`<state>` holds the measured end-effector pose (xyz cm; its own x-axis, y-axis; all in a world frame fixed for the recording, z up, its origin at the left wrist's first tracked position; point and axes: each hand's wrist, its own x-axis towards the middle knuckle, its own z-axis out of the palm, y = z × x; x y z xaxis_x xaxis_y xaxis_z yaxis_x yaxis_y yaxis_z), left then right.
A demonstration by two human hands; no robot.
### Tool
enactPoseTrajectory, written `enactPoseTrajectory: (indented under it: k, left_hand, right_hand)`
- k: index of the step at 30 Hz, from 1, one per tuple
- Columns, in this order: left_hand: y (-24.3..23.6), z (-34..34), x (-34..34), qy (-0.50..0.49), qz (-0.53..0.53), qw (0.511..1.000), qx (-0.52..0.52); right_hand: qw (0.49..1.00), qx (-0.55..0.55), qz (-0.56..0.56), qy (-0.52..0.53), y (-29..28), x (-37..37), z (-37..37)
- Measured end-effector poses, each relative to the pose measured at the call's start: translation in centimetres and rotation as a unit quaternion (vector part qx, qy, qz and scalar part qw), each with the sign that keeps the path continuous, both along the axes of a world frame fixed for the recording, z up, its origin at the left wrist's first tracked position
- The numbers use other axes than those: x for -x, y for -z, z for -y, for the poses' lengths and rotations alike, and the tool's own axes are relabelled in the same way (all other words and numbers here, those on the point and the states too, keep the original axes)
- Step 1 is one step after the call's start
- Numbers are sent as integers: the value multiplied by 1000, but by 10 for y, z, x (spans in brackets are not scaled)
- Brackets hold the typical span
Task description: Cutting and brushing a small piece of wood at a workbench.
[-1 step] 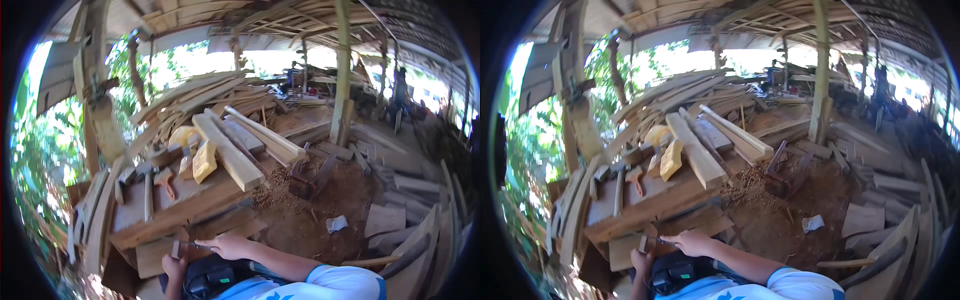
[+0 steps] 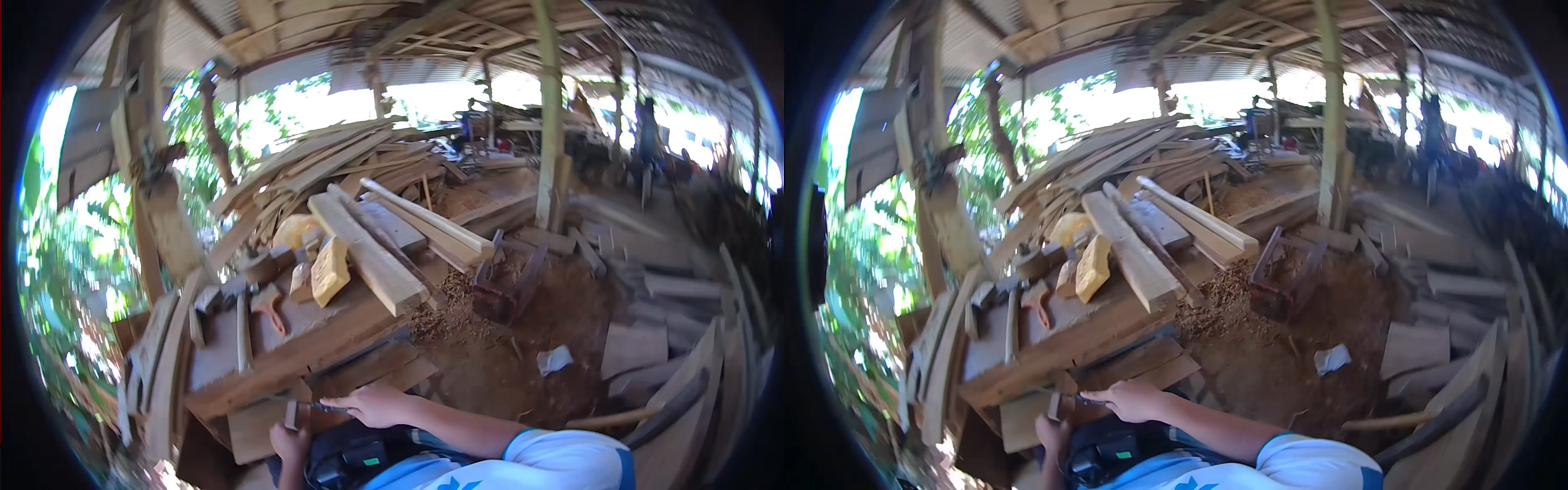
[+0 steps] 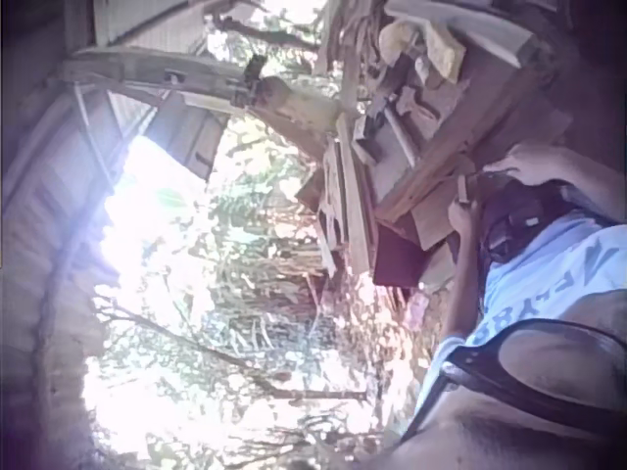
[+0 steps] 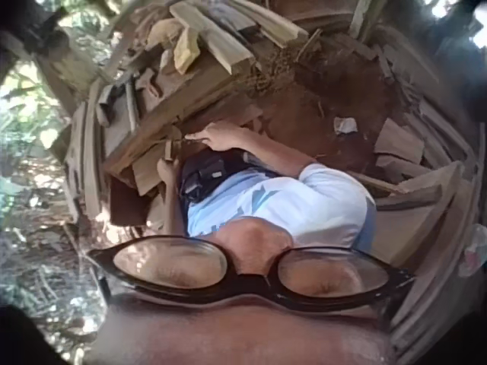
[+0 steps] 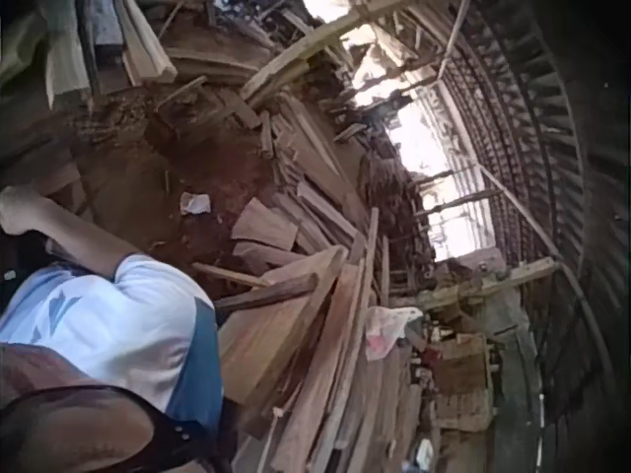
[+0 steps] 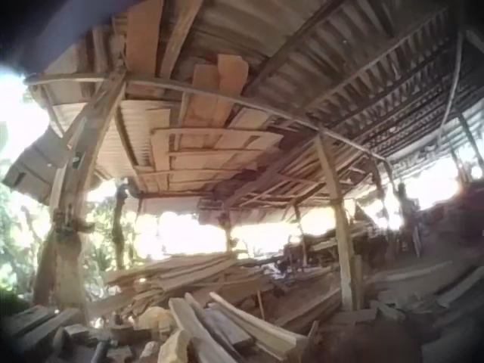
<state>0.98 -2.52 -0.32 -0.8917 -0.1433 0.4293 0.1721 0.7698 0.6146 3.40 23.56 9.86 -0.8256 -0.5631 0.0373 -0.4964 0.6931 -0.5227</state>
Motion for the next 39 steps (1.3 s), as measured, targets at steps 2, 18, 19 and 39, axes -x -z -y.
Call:
enactPoseTrajectory:
  k: [2, 18, 19, 39]
  left_hand:
    - [5, 2, 6, 4, -38, 998, 43]
    - [7, 1, 4, 32, 2, 999, -24]
    - [6, -1, 6, 61, -11, 998, -31]
    - [-18, -9, -6, 22, 9, 998, 52]
  right_hand:
    - [1000, 16, 6, -3, 4, 7, 3]
    - [998, 45, -25, -33, 28, 7, 3]
    - [998, 44, -20, -28, 28, 7, 1]
    - [994, 24, -104, -25, 8, -2, 6]
